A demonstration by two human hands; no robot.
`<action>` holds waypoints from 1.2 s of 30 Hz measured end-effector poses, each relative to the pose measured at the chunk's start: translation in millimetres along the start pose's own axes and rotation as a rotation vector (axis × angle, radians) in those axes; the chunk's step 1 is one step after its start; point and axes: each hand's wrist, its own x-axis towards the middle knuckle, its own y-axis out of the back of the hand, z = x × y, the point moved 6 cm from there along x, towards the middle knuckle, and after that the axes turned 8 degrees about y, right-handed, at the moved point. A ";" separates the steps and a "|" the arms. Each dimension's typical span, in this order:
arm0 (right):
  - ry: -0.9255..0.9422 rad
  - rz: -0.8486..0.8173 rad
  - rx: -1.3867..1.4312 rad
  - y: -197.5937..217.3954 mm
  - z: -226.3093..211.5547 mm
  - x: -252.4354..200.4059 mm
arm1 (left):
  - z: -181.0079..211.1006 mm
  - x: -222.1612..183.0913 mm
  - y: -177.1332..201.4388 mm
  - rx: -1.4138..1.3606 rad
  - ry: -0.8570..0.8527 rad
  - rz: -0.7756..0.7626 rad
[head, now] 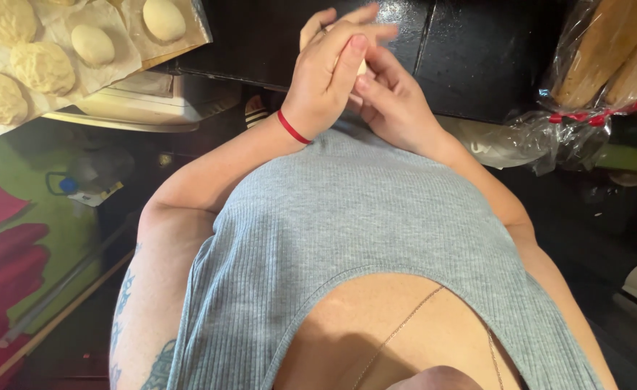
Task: Shaping small portions of dough into balls and placing them on a tray
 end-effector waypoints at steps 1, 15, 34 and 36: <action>0.000 0.001 0.001 -7.3 -7.9 2.1 | -1.4 0.9 0.3 0.001 0.000 -0.001; -0.348 0.165 -0.028 -28.4 -19.0 8.3 | 1.1 9.7 2.2 -0.272 0.070 -0.408; 0.555 0.363 -1.052 114.4 -75.6 20.6 | -101.1 12.7 59.5 0.545 -0.123 -0.081; 0.639 0.275 -1.788 111.9 -83.2 27.7 | -119.8 15.9 56.2 0.709 -0.139 -0.103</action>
